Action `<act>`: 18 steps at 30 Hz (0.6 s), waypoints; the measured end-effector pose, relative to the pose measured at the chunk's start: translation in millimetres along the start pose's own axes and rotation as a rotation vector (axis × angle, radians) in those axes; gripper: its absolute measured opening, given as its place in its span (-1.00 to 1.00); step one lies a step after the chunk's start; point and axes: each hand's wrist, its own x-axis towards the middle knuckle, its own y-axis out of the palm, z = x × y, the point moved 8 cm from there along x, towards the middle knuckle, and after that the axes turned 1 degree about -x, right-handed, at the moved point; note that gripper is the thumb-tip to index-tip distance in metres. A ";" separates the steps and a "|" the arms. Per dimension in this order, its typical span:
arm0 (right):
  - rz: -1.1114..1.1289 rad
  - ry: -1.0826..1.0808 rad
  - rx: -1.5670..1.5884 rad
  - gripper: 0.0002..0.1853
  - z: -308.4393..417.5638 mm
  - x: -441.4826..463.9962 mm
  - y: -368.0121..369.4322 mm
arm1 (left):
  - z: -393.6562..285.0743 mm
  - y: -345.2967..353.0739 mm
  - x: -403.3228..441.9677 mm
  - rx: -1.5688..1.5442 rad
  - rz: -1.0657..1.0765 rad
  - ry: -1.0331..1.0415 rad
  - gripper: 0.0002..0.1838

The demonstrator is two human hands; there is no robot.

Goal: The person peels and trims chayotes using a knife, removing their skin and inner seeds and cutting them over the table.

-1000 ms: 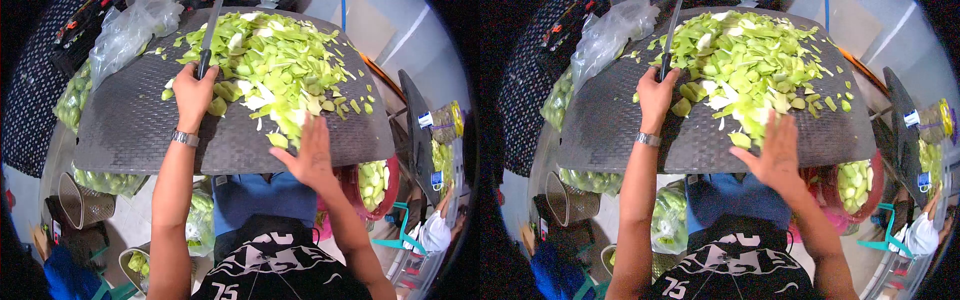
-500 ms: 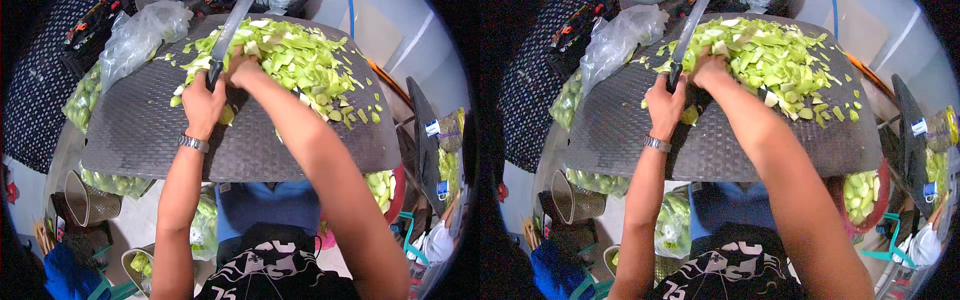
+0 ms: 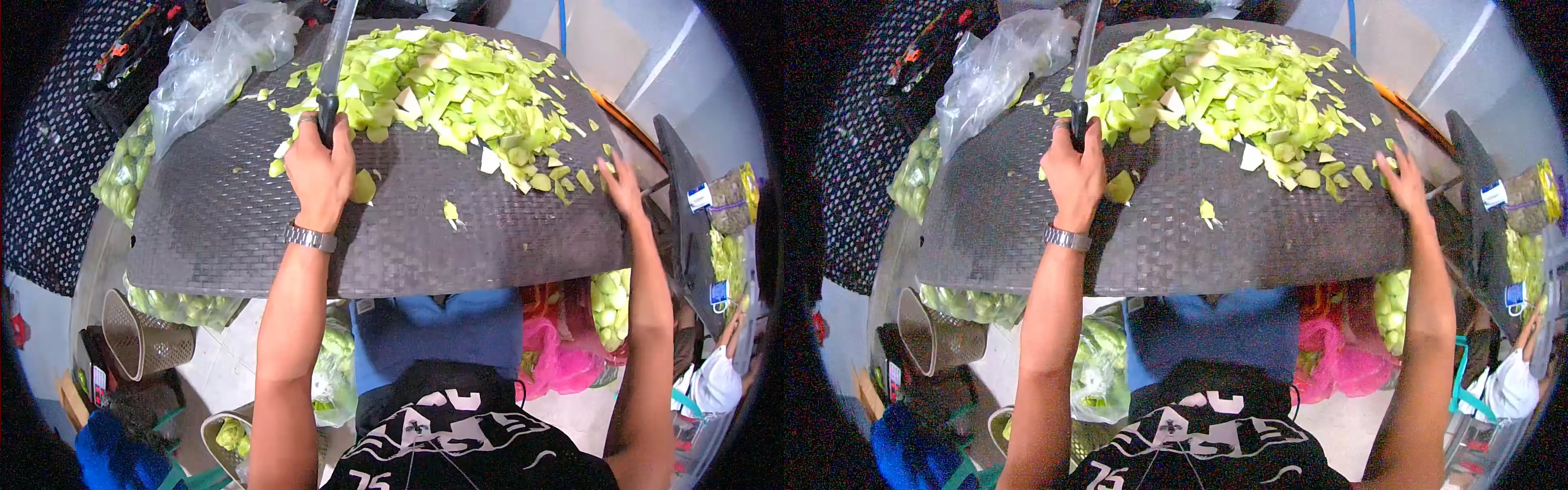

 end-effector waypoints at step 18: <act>-0.067 -0.245 0.363 0.34 420.5 29.0 128.5 | -1.2 2.4 -0.2 -0.039 0.023 0.031 -0.68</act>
